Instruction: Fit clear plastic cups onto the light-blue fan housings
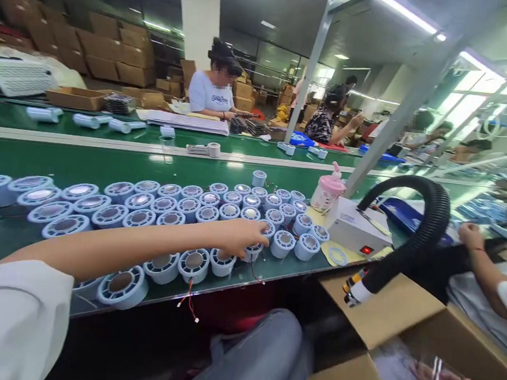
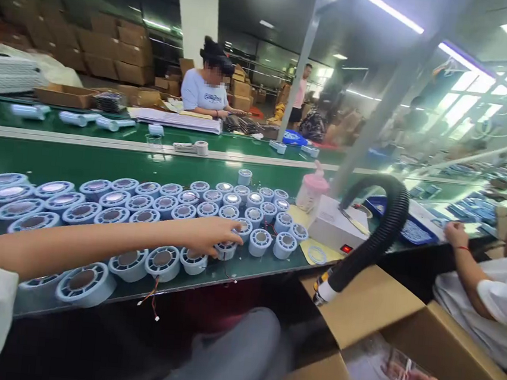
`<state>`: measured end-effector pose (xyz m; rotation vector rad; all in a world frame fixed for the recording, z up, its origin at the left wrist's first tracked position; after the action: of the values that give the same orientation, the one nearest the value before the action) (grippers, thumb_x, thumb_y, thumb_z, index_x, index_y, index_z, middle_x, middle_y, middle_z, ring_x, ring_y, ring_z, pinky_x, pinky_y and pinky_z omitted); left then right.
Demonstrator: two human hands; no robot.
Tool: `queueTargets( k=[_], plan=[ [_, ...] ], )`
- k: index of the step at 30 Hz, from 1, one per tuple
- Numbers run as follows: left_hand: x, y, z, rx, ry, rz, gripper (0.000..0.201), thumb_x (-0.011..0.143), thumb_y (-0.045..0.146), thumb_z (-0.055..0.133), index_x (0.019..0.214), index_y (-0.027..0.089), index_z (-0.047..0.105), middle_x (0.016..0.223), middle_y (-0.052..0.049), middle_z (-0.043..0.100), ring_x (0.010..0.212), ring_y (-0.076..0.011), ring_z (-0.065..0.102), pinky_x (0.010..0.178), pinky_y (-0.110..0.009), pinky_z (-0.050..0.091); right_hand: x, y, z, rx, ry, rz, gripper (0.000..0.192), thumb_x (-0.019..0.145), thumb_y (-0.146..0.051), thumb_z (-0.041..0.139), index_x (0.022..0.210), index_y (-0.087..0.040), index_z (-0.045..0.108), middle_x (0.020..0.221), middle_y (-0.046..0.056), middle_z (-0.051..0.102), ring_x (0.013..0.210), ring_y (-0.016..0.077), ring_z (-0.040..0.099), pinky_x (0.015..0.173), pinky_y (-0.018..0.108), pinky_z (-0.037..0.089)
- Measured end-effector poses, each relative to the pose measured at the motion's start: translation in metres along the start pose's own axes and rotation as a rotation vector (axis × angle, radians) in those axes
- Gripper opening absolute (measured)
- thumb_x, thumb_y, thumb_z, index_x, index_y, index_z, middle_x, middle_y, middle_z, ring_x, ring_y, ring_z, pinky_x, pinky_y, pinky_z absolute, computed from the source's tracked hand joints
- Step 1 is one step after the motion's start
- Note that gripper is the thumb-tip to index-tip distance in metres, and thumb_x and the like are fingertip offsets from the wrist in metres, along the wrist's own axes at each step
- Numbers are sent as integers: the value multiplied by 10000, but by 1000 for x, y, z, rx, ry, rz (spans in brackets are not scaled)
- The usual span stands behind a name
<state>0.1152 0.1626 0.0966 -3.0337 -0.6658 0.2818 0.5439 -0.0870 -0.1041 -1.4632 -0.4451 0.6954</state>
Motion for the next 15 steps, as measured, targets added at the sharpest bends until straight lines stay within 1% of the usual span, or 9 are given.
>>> queueTargets(
  k=[1,3,5,6,7,9,10,12,15],
  plan=[
    [3,-3,1,2,3,5,574,663,138,741,1215,216,601,1335,-138,484,1051,-300,583,793,-330,458,-14,-10,5,69,39,16,479,647,-735,625,706,-261,596,856,109,717,840,327,675,745,500,535],
    [5,-6,1,0,15,13,567,657,92,714,1199,211,600,1338,-141,473,1078,-302,566,809,-333,453,-42,-37,39,159,-49,22,540,613,-770,629,758,-251,654,970,117,728,798,301,675,760,469,538],
    [4,-6,1,-12,30,17,522,665,78,685,1166,202,607,1332,-144,471,1090,-301,552,823,-337,445,-70,-70,94,142,-341,-8,594,639,-804,594,838,-254,700,1211,117,668,751,266,661,756,461,539],
    [2,-5,1,-22,39,15,504,669,81,677,1155,195,608,1336,-148,466,1090,-301,547,826,-339,442,-82,-86,118,133,-446,-52,582,685,-793,566,863,-258,712,1284,106,629,751,248,653,766,448,538],
    [0,-4,0,-35,49,10,491,671,90,672,1147,189,606,1340,-152,460,1086,-300,545,824,-338,440,-92,-99,140,109,-544,-92,568,722,-776,550,904,-265,721,1326,95,601,768,237,646,780,430,534],
    [-6,-3,-2,-67,75,-12,474,680,127,673,1144,182,598,1332,-153,465,1063,-288,547,811,-327,437,-103,-116,171,85,-671,-141,541,754,-749,547,949,-278,728,1291,85,624,785,224,632,791,404,531],
    [-9,-3,-4,-86,92,-29,466,690,150,671,1149,181,592,1313,-149,479,1042,-277,551,807,-321,436,-105,-119,181,83,-708,-150,546,754,-749,548,968,-280,728,1243,88,650,790,224,627,793,398,529],
    [-16,-6,-11,-126,139,-68,440,724,197,650,1156,176,577,1247,-132,521,990,-251,560,809,-315,431,-105,-118,188,99,-721,-144,589,746,-770,535,997,-271,722,1144,101,686,816,238,626,797,405,528],
    [-30,-12,-28,-186,226,-141,410,801,317,593,1175,158,537,1146,-111,570,939,-229,561,819,-315,428,-106,-107,181,141,-660,-103,653,711,-802,535,996,-242,714,1041,117,694,853,270,637,795,423,527]
  ],
)
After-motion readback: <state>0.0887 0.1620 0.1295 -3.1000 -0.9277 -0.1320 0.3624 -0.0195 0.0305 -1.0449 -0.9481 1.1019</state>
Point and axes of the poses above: each hand's wrist, its own x-axis towards the middle knuckle, its own z-axis out of the palm, y = z × x, the point moved 7 cm from there along x, towards the middle knuckle
